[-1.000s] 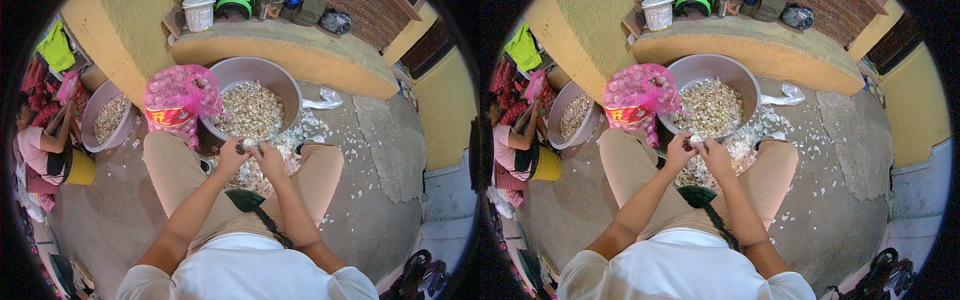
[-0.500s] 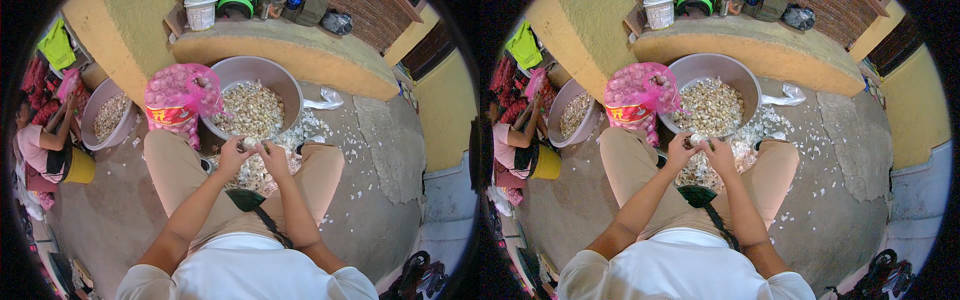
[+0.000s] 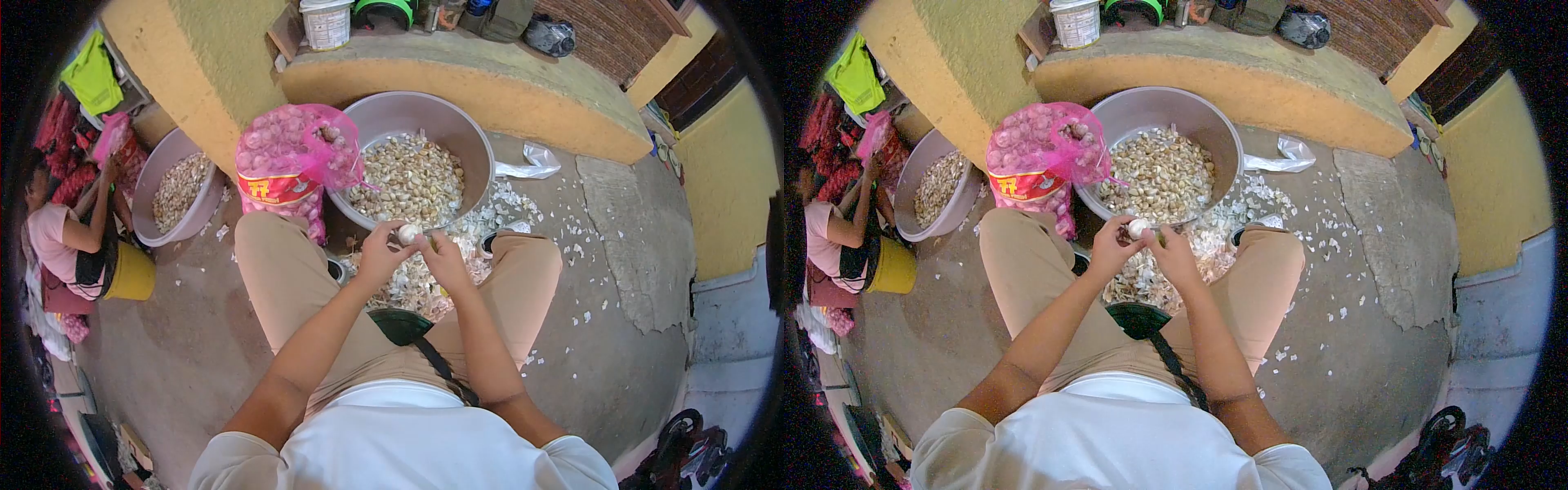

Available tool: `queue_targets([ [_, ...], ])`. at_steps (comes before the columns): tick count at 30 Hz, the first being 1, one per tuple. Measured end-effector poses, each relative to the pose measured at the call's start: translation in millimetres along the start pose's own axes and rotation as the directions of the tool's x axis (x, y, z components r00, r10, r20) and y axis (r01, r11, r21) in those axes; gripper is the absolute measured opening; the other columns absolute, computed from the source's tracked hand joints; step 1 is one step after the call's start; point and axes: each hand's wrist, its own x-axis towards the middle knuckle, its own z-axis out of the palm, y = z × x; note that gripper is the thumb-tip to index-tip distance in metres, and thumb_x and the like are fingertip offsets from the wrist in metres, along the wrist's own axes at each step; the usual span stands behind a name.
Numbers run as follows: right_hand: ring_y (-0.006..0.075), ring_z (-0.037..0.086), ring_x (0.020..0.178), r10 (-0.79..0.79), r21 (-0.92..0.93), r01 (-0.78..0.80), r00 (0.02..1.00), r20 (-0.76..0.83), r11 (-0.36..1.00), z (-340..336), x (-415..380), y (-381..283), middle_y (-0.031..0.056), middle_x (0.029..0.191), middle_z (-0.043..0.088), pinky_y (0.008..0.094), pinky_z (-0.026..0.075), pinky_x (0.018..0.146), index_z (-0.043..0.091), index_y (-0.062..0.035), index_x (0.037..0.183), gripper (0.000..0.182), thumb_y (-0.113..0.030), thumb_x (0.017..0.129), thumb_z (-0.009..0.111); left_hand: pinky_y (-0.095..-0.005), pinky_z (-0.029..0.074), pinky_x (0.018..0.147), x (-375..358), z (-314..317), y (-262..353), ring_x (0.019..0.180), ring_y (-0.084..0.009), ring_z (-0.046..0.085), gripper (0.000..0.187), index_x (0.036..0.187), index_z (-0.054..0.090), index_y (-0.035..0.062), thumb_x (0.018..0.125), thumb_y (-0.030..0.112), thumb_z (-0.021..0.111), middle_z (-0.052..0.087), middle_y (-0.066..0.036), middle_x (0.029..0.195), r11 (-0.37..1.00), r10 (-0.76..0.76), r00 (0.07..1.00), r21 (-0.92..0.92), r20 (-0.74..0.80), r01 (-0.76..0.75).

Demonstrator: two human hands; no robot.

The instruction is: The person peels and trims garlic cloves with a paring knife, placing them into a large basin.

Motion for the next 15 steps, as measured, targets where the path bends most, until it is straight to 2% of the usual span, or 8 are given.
queue_targets([
  [1, 0.0284, 0.049, 0.056, 0.007, -0.028, -0.007, 1.000, 0.016, 1.000, 0.7, 0.6, 1.7, 0.0194, 0.063, 0.051, 0.0356, 0.038, 0.054, 0.048, 0.0027, 0.074, 0.038, -0.035, 0.080, 0.052, -0.0217, 0.045, 0.057, 0.2, -0.2, -0.7, 0.066, -0.0085, 0.053, 0.043, 0.099, 0.051, 0.0018, 0.062, 0.009, 0.072, 0.054, -0.006, 0.086, 1.000, 0.008, 1.000, 0.027, 0.000, -0.008],
  [4, 0.0118, 0.041, 0.054, -0.033, -0.070, 0.033, 0.999, 0.002, 0.997, 2.3, 2.6, 7.2, 0.0055, 0.058, 0.048, 0.0285, 0.036, 0.050, 0.052, 0.0006, 0.078, 0.032, -0.031, 0.082, 0.051, -0.0224, 0.046, 0.058, 0.1, -0.5, -0.8, 0.069, -0.0103, 0.054, 0.043, 0.100, 0.051, 0.0023, 0.062, 0.008, 0.072, 0.054, -0.007, 0.089, 0.999, 0.036, 0.999, -0.005, -0.007, -0.036],
  [7, 0.0133, 0.043, 0.054, -0.028, -0.077, 0.027, 0.999, -0.017, 0.997, 1.4, 2.0, 6.3, 0.0083, 0.059, 0.049, 0.0293, 0.036, 0.050, 0.051, 0.0007, 0.077, 0.033, -0.032, 0.081, 0.052, -0.0251, 0.047, 0.060, -0.8, -0.6, 0.1, 0.075, -0.0150, 0.056, 0.043, 0.100, 0.052, 0.0041, 0.061, 0.009, 0.070, 0.053, -0.009, 0.091, 1.000, 0.031, 0.999, 0.001, 0.009, -0.031],
  [10, 0.0350, 0.050, 0.062, 0.049, -0.084, -0.046, 0.998, 0.031, 0.995, -1.9, 0.9, -1.2, 0.0217, 0.066, 0.051, 0.0382, 0.038, 0.057, 0.047, 0.0036, 0.076, 0.040, -0.036, 0.079, 0.051, -0.0257, 0.047, 0.060, -1.2, 1.0, -2.0, 0.076, -0.0166, 0.056, 0.043, 0.100, 0.052, 0.0042, 0.061, 0.010, 0.070, 0.053, -0.010, 0.092, 1.000, 0.009, 1.000, -0.002, 0.023, -0.009],
  [15, 0.0345, 0.051, 0.064, 0.077, -0.102, -0.072, 0.996, 0.050, 0.992, -2.3, 0.5, 1.0, 0.0216, 0.068, 0.053, 0.0380, 0.039, 0.058, 0.048, 0.0038, 0.077, 0.041, -0.037, 0.079, 0.050, -0.0233, 0.046, 0.061, -1.5, 2.6, -5.7, 0.074, -0.0117, 0.054, 0.043, 0.100, 0.051, 0.0033, 0.062, 0.009, 0.070, 0.053, -0.007, 0.093, 0.999, 0.024, 0.999, 0.037, 0.040, -0.026],
])
